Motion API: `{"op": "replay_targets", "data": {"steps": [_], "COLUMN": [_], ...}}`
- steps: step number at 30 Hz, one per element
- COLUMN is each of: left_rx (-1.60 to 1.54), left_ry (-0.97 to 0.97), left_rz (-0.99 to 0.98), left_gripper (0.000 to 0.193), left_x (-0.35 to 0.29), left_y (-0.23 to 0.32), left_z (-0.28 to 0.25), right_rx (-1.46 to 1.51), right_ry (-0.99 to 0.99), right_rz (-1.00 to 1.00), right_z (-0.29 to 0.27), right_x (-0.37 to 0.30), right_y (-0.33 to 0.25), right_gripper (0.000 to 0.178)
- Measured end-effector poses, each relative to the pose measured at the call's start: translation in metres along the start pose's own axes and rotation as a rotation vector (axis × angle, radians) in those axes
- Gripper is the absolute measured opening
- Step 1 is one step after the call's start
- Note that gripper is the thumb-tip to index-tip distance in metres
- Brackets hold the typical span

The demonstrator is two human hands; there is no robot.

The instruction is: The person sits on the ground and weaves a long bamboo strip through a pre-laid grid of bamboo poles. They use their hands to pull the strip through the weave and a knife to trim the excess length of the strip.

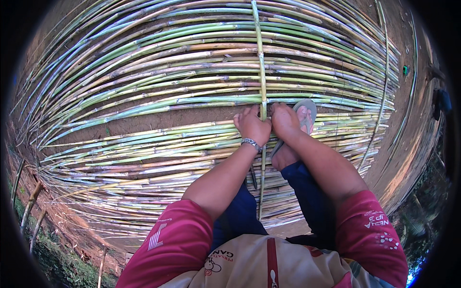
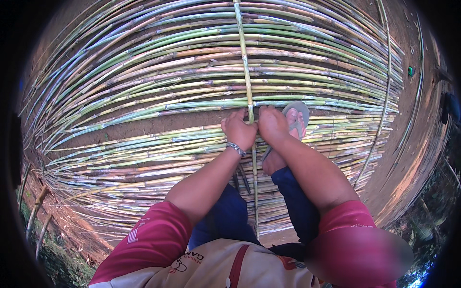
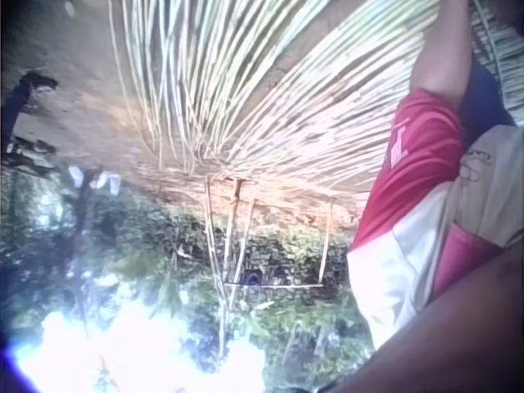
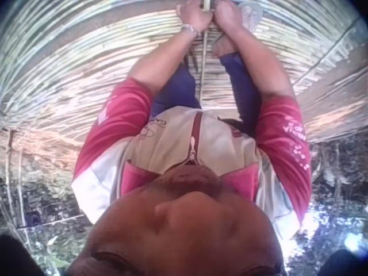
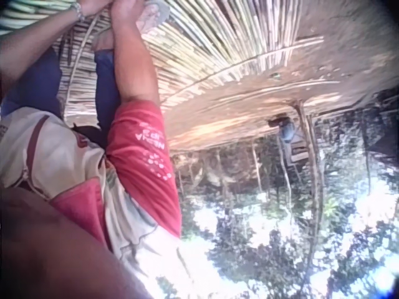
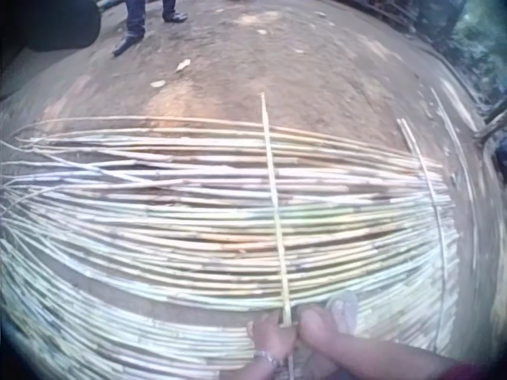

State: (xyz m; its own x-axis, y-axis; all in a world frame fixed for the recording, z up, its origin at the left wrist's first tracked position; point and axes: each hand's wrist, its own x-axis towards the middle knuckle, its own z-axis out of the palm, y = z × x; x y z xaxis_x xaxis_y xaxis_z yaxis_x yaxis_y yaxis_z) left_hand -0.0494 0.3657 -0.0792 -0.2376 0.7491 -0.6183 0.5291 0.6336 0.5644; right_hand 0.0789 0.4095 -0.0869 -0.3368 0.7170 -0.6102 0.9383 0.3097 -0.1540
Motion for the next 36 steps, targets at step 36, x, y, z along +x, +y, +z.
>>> {"op": "replay_targets", "data": {"steps": [36], "left_rx": [-0.331], "left_ry": [0.301], "left_rz": [0.578], "left_gripper": [0.018], "left_x": [0.046], "left_y": [0.027], "left_z": [-0.086], "right_rx": [0.368], "right_ry": [-0.015], "right_rz": [0.207], "right_z": [-0.013], "right_x": [-0.009], "right_y": [0.012], "right_gripper": [0.015]}}
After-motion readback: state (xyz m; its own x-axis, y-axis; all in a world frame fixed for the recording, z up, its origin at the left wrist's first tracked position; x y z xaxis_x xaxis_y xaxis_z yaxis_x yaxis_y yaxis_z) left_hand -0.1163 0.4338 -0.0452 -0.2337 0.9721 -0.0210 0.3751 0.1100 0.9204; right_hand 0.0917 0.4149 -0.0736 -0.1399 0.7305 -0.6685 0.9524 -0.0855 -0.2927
